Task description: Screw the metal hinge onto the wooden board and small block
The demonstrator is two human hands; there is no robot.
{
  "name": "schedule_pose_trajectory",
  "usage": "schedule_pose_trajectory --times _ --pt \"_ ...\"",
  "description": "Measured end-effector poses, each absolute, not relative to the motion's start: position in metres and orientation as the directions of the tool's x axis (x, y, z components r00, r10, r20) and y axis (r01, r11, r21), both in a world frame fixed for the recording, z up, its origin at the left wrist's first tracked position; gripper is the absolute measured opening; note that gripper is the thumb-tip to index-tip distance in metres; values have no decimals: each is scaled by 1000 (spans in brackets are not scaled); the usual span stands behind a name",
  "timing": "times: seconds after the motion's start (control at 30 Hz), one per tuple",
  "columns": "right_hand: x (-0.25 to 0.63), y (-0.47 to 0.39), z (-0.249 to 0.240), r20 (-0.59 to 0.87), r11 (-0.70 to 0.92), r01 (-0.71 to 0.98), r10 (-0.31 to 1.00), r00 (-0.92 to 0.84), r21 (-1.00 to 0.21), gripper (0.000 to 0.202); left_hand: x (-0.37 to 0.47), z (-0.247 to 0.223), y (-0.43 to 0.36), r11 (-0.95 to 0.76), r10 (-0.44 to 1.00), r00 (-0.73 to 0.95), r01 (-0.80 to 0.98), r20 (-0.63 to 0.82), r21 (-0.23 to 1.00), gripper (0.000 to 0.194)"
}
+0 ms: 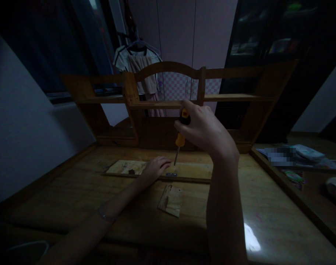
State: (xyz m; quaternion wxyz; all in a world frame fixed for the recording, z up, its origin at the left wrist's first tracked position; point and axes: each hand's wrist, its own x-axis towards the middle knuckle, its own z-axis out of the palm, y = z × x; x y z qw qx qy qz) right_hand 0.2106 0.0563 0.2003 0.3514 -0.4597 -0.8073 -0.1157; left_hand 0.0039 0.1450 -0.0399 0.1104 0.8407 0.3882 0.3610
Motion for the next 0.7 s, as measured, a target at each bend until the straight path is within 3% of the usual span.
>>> schedule_pose_trajectory --times 0.43,0.53,0.7 --pt "210 58 199 672 559 819 657 -343 -129 23 3 -43 158 -643 759 494 672 424 368 32" --pt "211 58 200 669 562 815 660 -342 -138 21 6 -33 172 -611 787 512 720 344 328 32" --pt "213 56 201 678 554 824 653 -338 -123 20 17 -9 196 -584 805 571 719 160 376 19"
